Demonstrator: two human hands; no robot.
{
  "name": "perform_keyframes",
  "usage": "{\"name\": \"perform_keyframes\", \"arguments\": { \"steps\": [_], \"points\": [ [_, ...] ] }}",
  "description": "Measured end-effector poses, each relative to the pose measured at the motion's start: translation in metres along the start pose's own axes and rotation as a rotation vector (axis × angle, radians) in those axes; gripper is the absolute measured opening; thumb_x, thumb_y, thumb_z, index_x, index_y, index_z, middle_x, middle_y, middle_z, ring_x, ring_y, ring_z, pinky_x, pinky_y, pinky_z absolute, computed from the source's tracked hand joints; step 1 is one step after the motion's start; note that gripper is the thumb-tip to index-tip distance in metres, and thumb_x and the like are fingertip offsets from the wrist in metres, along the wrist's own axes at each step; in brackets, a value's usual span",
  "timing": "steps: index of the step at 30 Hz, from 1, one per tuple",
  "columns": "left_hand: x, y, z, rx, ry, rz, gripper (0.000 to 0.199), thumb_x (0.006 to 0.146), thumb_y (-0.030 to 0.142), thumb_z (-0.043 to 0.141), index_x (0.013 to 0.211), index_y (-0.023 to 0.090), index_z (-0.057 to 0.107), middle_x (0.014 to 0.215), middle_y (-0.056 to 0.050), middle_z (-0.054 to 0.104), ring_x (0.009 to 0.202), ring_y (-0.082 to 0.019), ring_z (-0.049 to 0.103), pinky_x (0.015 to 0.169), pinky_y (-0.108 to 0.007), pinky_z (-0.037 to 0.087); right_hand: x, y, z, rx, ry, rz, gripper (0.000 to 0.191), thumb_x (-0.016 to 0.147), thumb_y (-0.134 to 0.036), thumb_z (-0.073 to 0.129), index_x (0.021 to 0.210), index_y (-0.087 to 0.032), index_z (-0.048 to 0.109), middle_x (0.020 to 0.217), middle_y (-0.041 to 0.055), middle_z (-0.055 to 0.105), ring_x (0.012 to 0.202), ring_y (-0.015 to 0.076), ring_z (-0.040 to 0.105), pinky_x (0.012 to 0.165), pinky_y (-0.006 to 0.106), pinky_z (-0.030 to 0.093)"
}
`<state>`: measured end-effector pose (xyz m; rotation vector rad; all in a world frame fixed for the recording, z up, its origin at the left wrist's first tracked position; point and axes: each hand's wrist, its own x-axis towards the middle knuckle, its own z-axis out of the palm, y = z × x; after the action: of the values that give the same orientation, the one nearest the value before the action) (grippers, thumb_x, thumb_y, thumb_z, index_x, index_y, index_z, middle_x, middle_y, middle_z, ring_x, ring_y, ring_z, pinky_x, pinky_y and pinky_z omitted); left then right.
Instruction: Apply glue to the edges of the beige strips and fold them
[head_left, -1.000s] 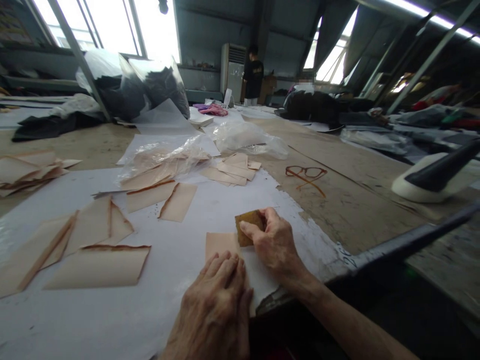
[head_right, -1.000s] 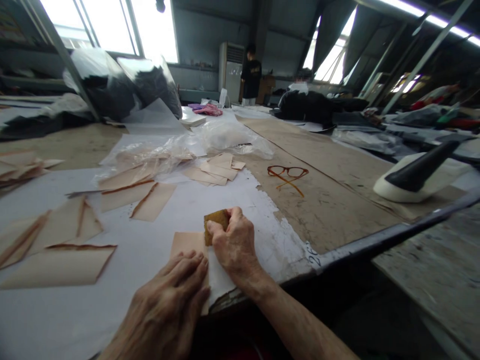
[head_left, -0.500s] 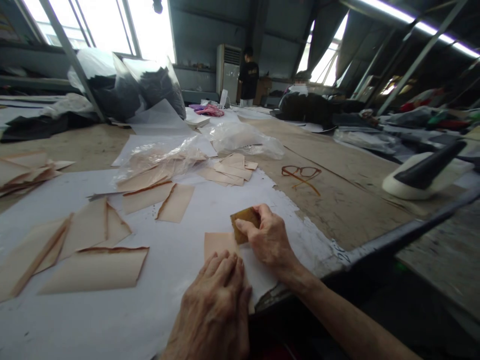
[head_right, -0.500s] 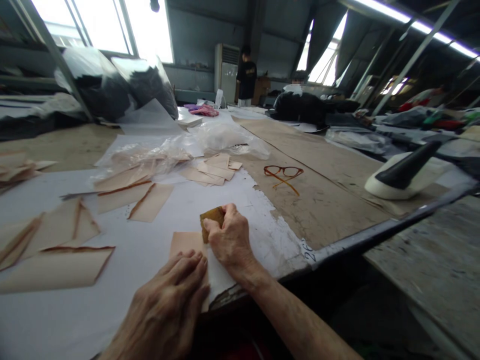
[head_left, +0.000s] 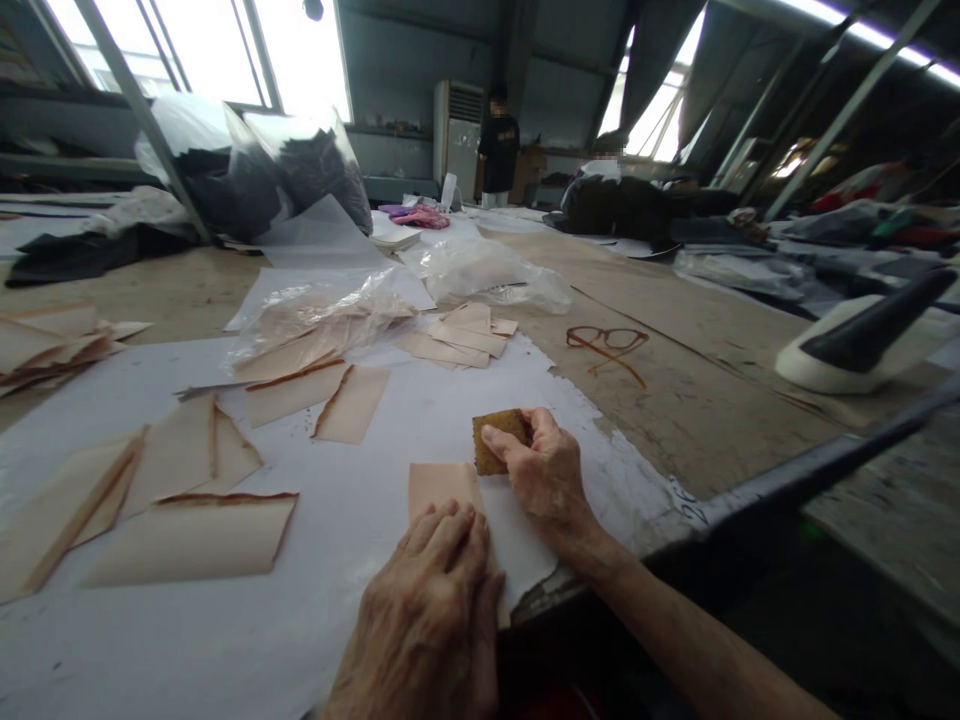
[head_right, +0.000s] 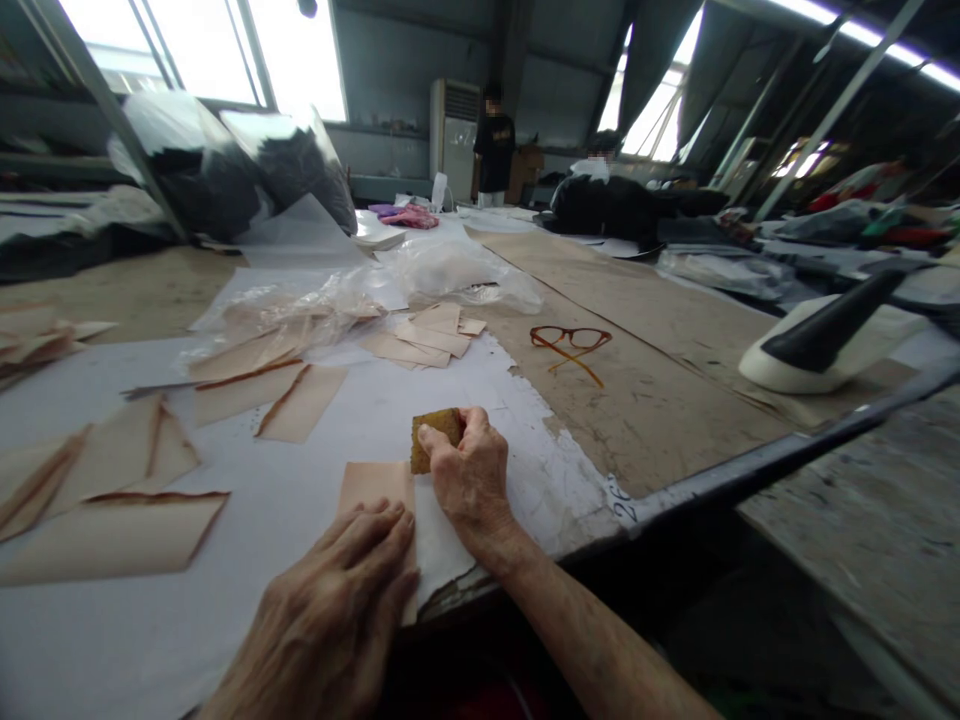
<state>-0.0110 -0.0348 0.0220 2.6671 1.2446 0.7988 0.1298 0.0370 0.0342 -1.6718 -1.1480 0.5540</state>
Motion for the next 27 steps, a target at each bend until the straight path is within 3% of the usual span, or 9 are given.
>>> {"name": "perform_keyframes", "arguments": {
  "steps": [4,7,12,17,23,27],
  "points": [
    [0.003,-0.001,-0.008,-0.080,-0.055,-0.043,0.032,0.079,0.020,0.040,0.111,0.021,0.045,0.109,-0.005,0.053,0.102,-0.018,0.049,0.086,-0.031,0.046,0.000,0.002,0.001,0.008,-0.001,0.042,0.024,0.063,-0.036,0.057,0.079,-0.017,0.053,0.073,0.0030,0.061,0.065,0.0162,0.055,0.060,0.025,0.042],
    [0.014,-0.007,-0.019,-0.111,-0.187,-0.059,0.029,0.079,0.021,0.040,0.108,0.024,0.044,0.110,-0.004,0.050,0.094,-0.016,0.051,0.077,-0.028,0.048,0.003,0.001,0.001,0.011,0.001,0.057,0.023,0.063,-0.035,0.057,0.078,-0.018,0.053,0.072,0.0030,0.061,0.065,0.0163,0.055,0.059,0.025,0.041],
    [0.036,-0.025,-0.030,0.051,-0.256,0.029,0.026,0.081,0.024,0.038,0.106,0.021,0.045,0.113,-0.006,0.047,0.095,-0.019,0.049,0.076,-0.033,0.047,0.004,-0.001,-0.001,-0.001,0.006,0.069,0.023,0.063,-0.034,0.056,0.078,-0.017,0.054,0.074,0.0036,0.061,0.067,0.0167,0.055,0.060,0.025,0.041],
    [0.042,-0.036,-0.021,0.132,-0.282,0.154,0.026,0.085,0.026,0.033,0.106,0.018,0.047,0.103,-0.007,0.051,0.093,-0.020,0.045,0.081,-0.039,0.041,0.003,-0.002,-0.001,-0.075,-0.018,0.077,0.026,0.062,-0.033,0.056,0.081,-0.016,0.054,0.075,0.0059,0.061,0.069,0.0176,0.055,0.061,0.026,0.041],
    [0.040,-0.032,-0.016,0.164,-0.245,0.102,0.028,0.084,0.024,0.034,0.107,0.016,0.048,0.104,-0.009,0.049,0.091,-0.022,0.042,0.078,-0.040,0.038,-0.002,-0.005,0.004,-0.217,-0.024,-0.029,0.027,0.065,-0.034,0.053,0.084,-0.015,0.054,0.074,0.0061,0.061,0.067,0.0170,0.054,0.061,0.025,0.040],
    [0.041,-0.027,-0.019,0.175,-0.260,0.057,0.026,0.082,0.023,0.034,0.102,0.016,0.049,0.100,-0.008,0.050,0.088,-0.022,0.041,0.076,-0.040,0.036,-0.005,-0.010,0.005,-0.455,-0.041,-0.210,0.020,0.067,-0.023,0.048,0.083,-0.012,0.053,0.072,0.0084,0.060,0.065,0.0177,0.054,0.061,0.026,0.038]
  ]
}}
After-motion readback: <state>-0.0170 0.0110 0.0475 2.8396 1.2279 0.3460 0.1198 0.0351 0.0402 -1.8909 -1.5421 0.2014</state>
